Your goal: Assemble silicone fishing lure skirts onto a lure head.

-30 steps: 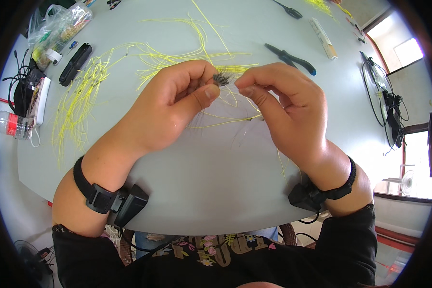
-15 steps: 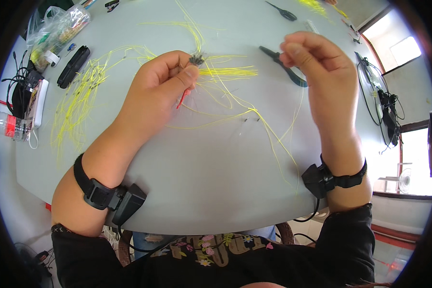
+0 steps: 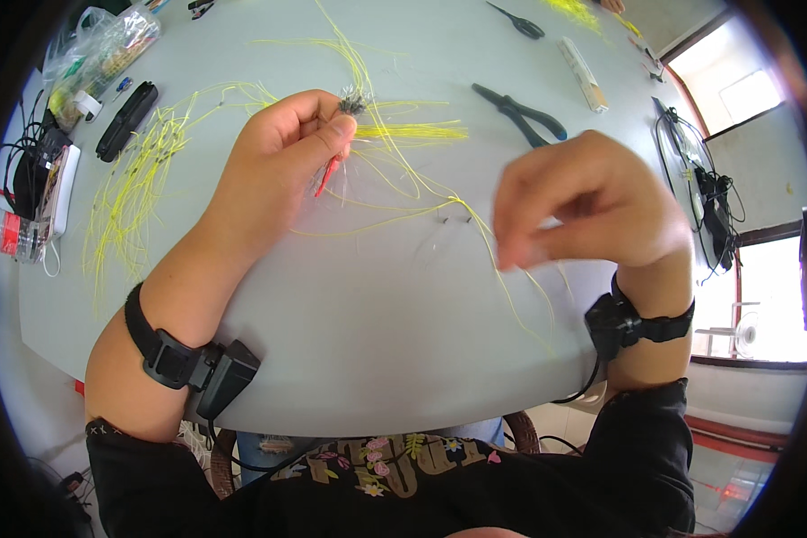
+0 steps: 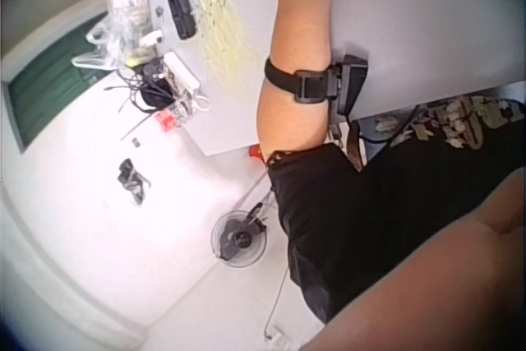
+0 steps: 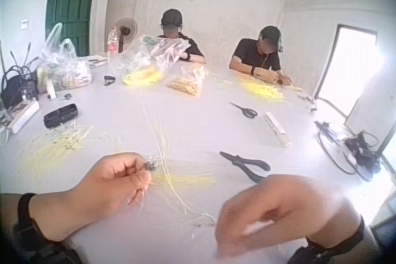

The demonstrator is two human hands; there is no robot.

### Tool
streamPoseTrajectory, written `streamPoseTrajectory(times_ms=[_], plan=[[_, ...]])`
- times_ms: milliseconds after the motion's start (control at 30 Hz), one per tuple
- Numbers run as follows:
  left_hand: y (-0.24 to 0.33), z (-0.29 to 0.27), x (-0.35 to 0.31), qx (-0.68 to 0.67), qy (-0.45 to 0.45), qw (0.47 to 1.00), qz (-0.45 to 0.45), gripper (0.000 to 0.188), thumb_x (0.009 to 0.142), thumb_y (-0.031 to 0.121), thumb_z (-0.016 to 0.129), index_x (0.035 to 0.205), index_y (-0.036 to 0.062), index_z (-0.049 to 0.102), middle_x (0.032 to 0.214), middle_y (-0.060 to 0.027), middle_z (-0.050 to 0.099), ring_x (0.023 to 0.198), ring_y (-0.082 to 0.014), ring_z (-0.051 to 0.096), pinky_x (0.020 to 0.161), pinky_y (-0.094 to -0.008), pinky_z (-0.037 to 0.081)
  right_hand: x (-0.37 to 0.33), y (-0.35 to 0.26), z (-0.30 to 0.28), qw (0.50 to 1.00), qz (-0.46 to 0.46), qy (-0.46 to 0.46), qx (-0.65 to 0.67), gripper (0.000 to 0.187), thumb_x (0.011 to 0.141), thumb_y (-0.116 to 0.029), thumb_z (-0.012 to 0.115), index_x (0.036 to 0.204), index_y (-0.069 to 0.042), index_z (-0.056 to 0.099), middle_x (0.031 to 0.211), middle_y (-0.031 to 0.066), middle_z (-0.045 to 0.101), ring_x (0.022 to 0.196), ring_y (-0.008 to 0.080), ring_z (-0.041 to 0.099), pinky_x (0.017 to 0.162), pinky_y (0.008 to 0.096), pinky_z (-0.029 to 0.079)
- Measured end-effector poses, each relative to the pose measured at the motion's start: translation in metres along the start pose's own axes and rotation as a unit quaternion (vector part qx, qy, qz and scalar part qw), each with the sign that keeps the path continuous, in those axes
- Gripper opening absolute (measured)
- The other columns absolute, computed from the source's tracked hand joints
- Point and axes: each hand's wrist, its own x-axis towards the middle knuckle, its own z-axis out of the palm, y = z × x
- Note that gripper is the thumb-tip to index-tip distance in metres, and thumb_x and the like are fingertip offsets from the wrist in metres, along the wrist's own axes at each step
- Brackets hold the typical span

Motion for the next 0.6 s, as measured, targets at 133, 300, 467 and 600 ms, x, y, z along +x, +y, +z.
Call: streamPoseTrajectory(times_ms=[133,300,467,600], plan=[[0.000,-0.004,-0.001,0.017,0.000,1.000,-0.026,0.021,0.096,0.020,0.057,0.079,0.0084,0.052,0.071,0.0054,0.049,0.065,-0.0019,0.040,0.058,-0.0192,0.032,0.009,0.029,0.002,0.977,0.071,0.033,-0.200,0.010,0.083,-0.003,0.068,0.091,-0.005,0.073,0.085,0.0045,0.067,0.074,0.0142,0.061,0.068,0.0256,0.048],[0.009,0.004,-0.002,0.029,0.005,0.999,-0.022,0.020,0.095,0.020,0.058,0.080,0.0080,0.052,0.070,0.0052,0.049,0.064,-0.0026,0.041,0.057,-0.0199,0.032,0.012,0.030,0.007,0.948,0.161,0.050,-0.271,0.010,0.082,-0.001,0.070,0.091,-0.003,0.073,0.083,0.0034,0.068,0.076,0.0123,0.061,0.069,0.0252,0.048],[0.008,0.002,-0.003,0.030,-0.004,0.999,-0.013,0.019,0.095,0.020,0.057,0.081,0.0076,0.053,0.071,0.0047,0.050,0.065,-0.0031,0.042,0.058,-0.0200,0.033,0.011,0.029,0.007,0.940,0.161,0.084,-0.288,0.009,0.081,-0.003,0.071,0.089,-0.002,0.071,0.080,0.0046,0.070,0.073,0.0115,0.063,0.066,0.0260,0.049],[0.006,0.002,-0.003,0.027,0.004,1.000,-0.011,0.020,0.095,0.019,0.057,0.080,0.0076,0.053,0.071,0.0047,0.050,0.066,-0.0033,0.042,0.059,-0.0201,0.033,0.009,0.028,0.007,0.934,0.175,0.079,-0.303,0.008,0.080,-0.003,0.072,0.088,-0.004,0.071,0.081,0.0039,0.069,0.073,0.0112,0.061,0.065,0.0255,0.048]])
